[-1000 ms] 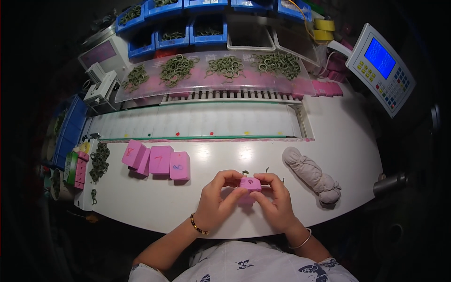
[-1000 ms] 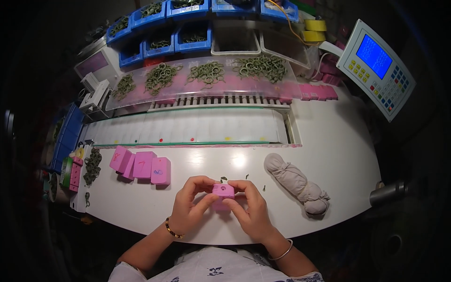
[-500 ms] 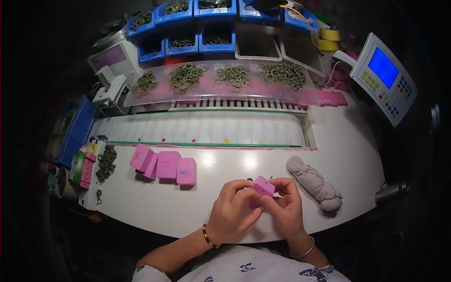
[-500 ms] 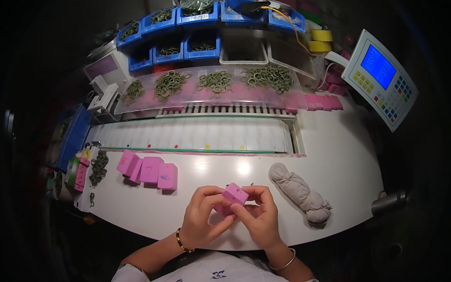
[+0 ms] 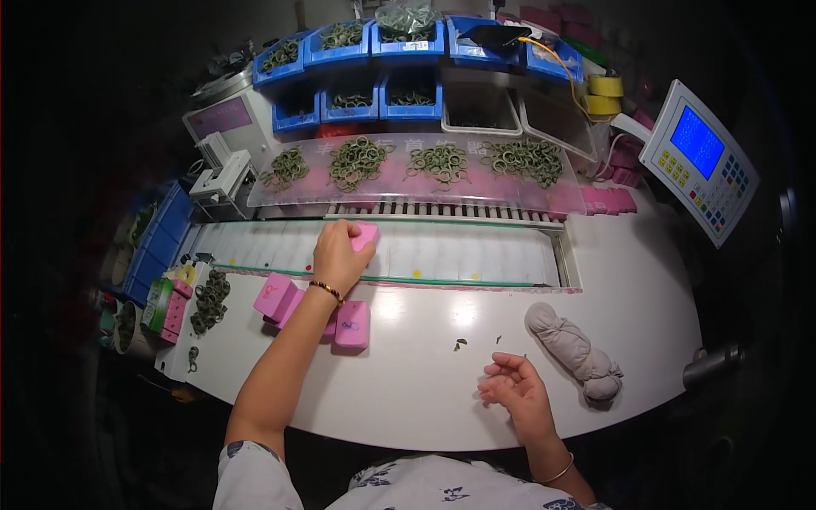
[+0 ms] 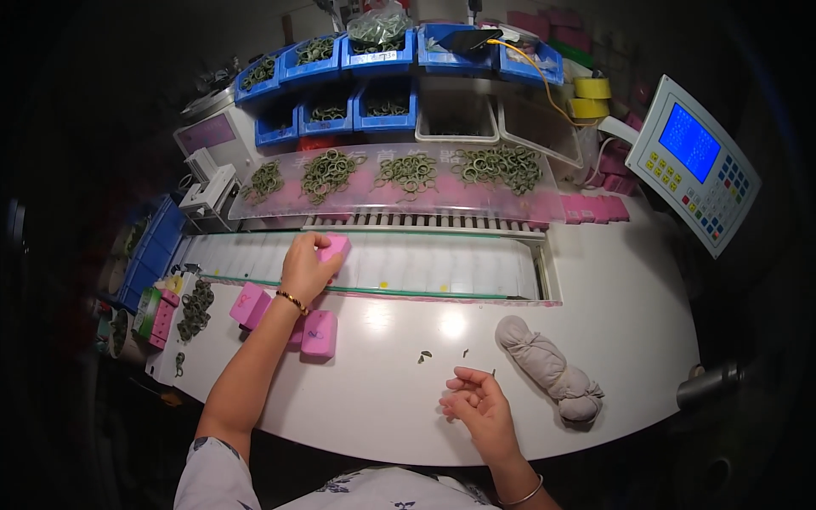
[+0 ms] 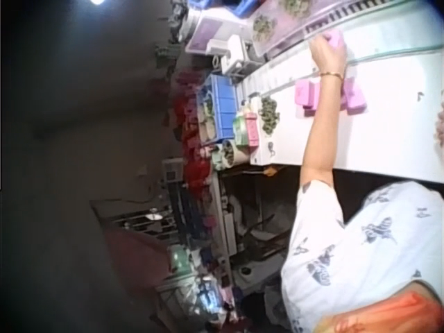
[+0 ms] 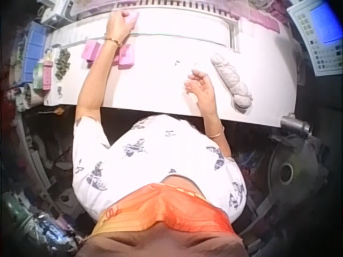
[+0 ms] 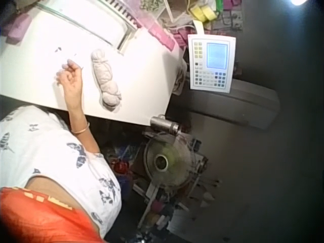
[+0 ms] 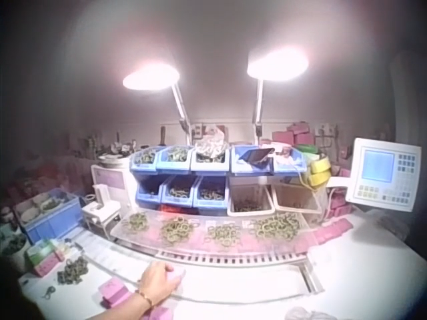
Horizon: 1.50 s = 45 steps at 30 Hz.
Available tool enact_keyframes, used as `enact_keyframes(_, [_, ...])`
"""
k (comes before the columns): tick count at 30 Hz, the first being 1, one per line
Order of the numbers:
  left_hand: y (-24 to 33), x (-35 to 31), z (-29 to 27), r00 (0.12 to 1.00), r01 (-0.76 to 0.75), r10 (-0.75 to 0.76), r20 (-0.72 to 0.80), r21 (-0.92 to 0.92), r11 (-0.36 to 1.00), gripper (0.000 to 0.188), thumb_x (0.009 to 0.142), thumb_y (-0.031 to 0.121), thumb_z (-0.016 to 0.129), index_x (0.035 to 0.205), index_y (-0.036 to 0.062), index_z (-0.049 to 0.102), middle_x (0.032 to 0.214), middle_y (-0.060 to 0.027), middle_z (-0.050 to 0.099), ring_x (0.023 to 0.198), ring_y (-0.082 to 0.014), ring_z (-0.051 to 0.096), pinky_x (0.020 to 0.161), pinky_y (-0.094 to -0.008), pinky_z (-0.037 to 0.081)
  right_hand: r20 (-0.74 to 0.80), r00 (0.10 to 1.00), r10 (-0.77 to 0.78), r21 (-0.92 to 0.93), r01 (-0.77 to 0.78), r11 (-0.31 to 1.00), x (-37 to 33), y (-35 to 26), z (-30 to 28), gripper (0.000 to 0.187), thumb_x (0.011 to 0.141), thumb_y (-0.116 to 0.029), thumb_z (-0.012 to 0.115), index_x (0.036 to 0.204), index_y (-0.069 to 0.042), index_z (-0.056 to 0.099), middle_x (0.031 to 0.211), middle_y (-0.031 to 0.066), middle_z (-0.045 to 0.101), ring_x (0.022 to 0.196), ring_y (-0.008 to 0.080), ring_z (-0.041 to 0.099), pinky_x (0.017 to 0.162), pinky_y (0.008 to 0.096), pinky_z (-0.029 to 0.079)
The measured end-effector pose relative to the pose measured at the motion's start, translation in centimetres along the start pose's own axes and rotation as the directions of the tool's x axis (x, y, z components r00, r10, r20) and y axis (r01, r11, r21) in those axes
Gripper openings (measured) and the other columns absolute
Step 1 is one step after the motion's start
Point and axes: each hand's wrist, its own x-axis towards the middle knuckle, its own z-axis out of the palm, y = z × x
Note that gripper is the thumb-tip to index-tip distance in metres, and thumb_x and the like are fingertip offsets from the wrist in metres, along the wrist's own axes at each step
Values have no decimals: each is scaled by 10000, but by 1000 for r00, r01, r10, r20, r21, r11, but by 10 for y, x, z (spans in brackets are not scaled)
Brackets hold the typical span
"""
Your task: The person assembles wax figurines by placing green wax components into pink molds and adding small yellow wax pieces.
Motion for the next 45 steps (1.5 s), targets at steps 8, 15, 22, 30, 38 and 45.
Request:
enact_keyframes(8, [-14,24,-36,990,131,-130,52,-13,991,364,740,291,779,958,23,662,1035,-159,624,969,-336,606,881,-405,492,-26,999,-44,-7,44,999,5,6,2,342,942,-23,607,1264,28,502,1141,101,583,957,152,652,817,292,551])
enact_keyframes(15, [15,-37,-98,857,-216,251,451,-128,968,538,684,350,850,1097,74,645,1200,-156,555,1165,-333,506,1014,-421,397,-53,999,-14,-36,12,999,5,3,0,315,934,-17,617,1233,31,530,1129,103,593,953,152,653,799,280,547])
enact_keyframes(22, [44,-89,-90,802,-475,409,435,50,878,689,598,210,886,1186,91,549,1293,-176,463,1255,-379,430,1048,-489,350,-4,1000,-19,-25,19,999,1,1,3,334,912,27,632,1231,41,531,1137,91,584,893,118,606,790,273,533])
enact_keyframes(30, [104,-165,-20,882,-100,372,289,-657,747,455,770,50,752,1128,43,472,1040,-137,590,834,-297,655,713,-360,547,236,763,-602,-631,592,502,-5,-18,26,412,778,57,734,1162,-33,612,1163,120,586,909,214,612,759,282,538])
enact_keyframes(38, [118,-140,-48,742,-103,538,400,-725,681,405,788,83,699,1158,3,554,1094,-149,617,1026,-352,615,900,-418,505,487,613,-622,-701,699,141,4,-14,8,422,687,91,711,1086,-47,687,1137,109,617,919,285,623,769,350,551])
enact_keyframes(45, [104,-134,-36,742,61,428,515,-689,723,378,791,45,706,1147,-29,601,1064,-148,679,949,-248,690,884,-334,554,487,622,-613,-702,697,148,27,-22,15,377,728,75,694,1095,-8,671,1194,160,636,980,326,640,812,366,560])
